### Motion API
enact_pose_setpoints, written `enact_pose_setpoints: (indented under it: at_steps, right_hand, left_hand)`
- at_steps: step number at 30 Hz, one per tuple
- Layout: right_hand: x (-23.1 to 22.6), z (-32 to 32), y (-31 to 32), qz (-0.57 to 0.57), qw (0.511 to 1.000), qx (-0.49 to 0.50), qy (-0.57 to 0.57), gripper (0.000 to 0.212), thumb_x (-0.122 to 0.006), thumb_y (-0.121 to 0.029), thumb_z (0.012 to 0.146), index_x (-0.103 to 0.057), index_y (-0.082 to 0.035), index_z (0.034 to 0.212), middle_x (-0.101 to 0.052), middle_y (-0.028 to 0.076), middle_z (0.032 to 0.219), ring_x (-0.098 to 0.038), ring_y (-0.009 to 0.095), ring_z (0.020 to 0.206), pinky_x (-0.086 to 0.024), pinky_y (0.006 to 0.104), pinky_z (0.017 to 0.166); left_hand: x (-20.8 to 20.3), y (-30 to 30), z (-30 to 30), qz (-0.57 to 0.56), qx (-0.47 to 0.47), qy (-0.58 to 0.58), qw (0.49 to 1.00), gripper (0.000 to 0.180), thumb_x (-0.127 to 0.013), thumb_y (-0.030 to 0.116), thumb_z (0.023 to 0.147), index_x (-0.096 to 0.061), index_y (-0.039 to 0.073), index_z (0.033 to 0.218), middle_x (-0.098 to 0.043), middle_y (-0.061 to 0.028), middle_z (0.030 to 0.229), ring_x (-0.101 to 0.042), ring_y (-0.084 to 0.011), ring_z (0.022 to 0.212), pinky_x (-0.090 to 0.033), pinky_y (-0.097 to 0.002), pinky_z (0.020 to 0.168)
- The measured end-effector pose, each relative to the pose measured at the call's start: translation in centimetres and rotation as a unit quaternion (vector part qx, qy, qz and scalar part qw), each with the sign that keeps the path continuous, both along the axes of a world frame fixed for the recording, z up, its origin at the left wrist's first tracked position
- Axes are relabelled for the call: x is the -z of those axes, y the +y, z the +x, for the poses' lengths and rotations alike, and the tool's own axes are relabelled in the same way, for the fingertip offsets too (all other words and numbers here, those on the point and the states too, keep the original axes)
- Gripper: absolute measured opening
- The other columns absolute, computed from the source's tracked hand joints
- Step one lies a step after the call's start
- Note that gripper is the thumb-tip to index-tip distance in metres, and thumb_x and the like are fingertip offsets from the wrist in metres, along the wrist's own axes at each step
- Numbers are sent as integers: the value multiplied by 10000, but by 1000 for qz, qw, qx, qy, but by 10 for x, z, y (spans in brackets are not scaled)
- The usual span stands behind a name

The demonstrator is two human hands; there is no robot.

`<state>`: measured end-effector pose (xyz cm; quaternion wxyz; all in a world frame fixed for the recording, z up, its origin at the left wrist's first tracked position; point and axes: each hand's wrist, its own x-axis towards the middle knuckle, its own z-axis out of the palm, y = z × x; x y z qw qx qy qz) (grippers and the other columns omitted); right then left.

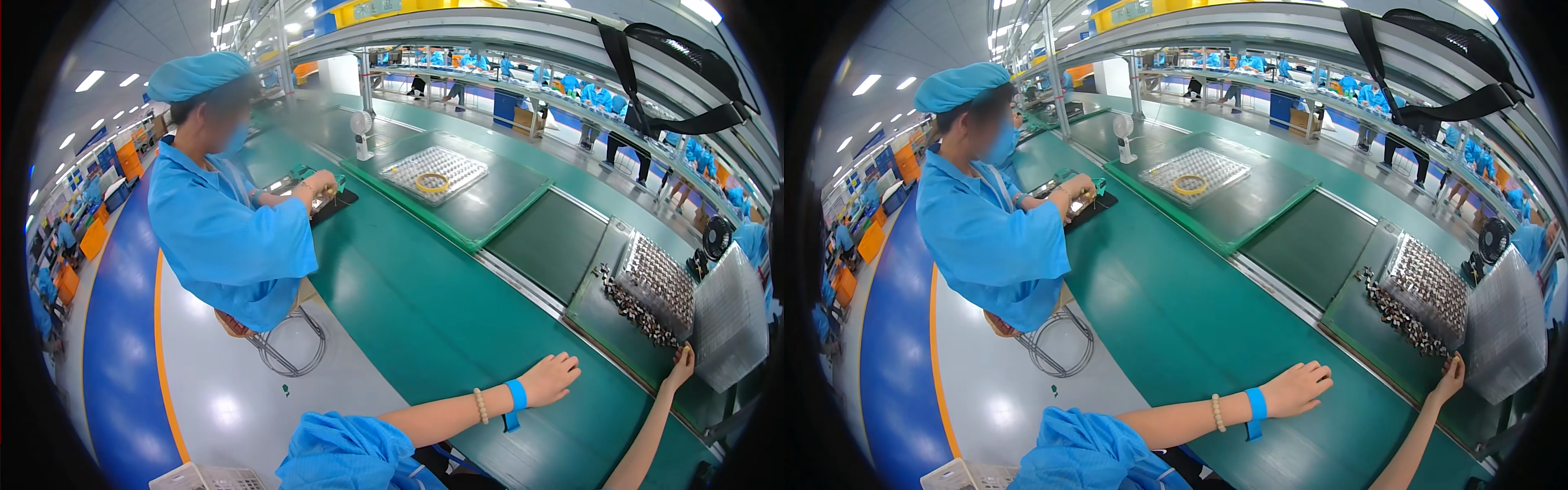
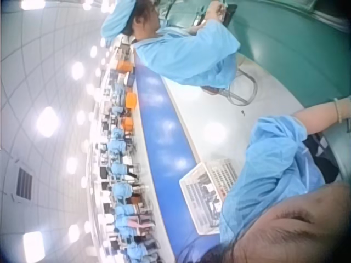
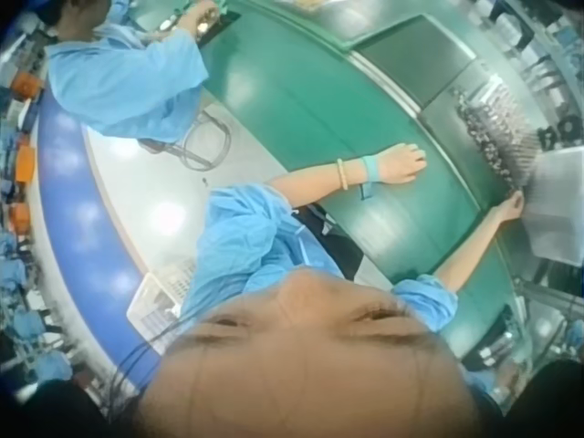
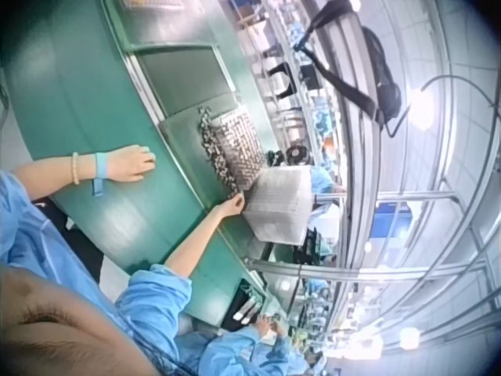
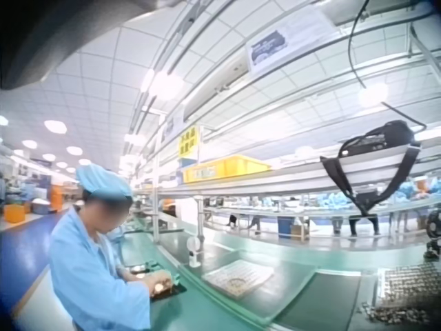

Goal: Assembling small electronic circuit boards by placing yellow plastic caps onto specific components.

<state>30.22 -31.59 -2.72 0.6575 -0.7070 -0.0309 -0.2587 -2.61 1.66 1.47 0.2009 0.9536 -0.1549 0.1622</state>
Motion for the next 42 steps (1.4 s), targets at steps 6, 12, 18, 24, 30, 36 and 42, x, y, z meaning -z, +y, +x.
enact_pose_setpoints:
  at_steps: [6,12,18,24,30,36,42]
  right_hand:
    - [-2,-4,4,11,1000,-16,-2,231,-547,-223,945,-663,-95,1098,-637,-19,873,-532,50,753,-410,204,664]
    - [-3,-6,4,11,1000,-13,-3,231,-547,-224,945,-661,-90,1095,-638,-17,876,-534,50,757,-411,205,666]
    - [-5,-10,9,10,1000,-3,-2,218,-548,-207,944,-661,-85,1086,-636,-12,880,-537,53,759,-413,203,668]
    - [-10,-14,7,-1,1000,-1,-7,198,-567,-181,934,-660,-83,1079,-625,-21,887,-535,54,761,-412,202,661]
    - [-14,-23,19,5,1000,-1,-15,181,-573,-158,929,-663,-77,1064,-621,-21,886,-532,54,740,-416,209,642]
    - [-18,-28,21,4,1000,9,-6,175,-568,-135,927,-662,-72,1060,-619,-19,876,-528,53,729,-414,208,633]
    - [-20,-31,26,12,1000,3,-5,159,-556,-113,926,-668,-65,1028,-615,-26,864,-525,52,717,-406,202,615]
  left_hand:
    - [1,0,0,5,-5,-1,1000,335,-642,185,809,-506,30,1073,-467,-94,1097,-461,-239,1010,-423,-359,823]
    - [0,0,0,3,-1,5,1000,337,-643,189,809,-506,30,1072,-468,-92,1098,-464,-238,1012,-424,-358,826]
    - [2,1,0,-1,-2,-9,1000,348,-648,183,801,-507,28,1079,-476,-94,1102,-464,-237,1017,-425,-357,822]
    - [-4,-1,-3,-13,3,-10,1000,354,-657,165,788,-510,36,1083,-482,-97,1098,-473,-247,1010,-423,-356,829]
    - [-1,2,-1,-27,5,-1,1000,357,-660,157,787,-511,35,1088,-482,-103,1118,-473,-256,1026,-426,-364,854]
    - [-2,2,-3,-24,6,-6,1000,357,-655,154,791,-514,31,1094,-484,-106,1134,-472,-261,1044,-427,-369,872]
    - [0,3,-3,-29,6,-17,999,353,-653,152,789,-516,29,1090,-489,-106,1128,-479,-263,1033,-434,-370,859]
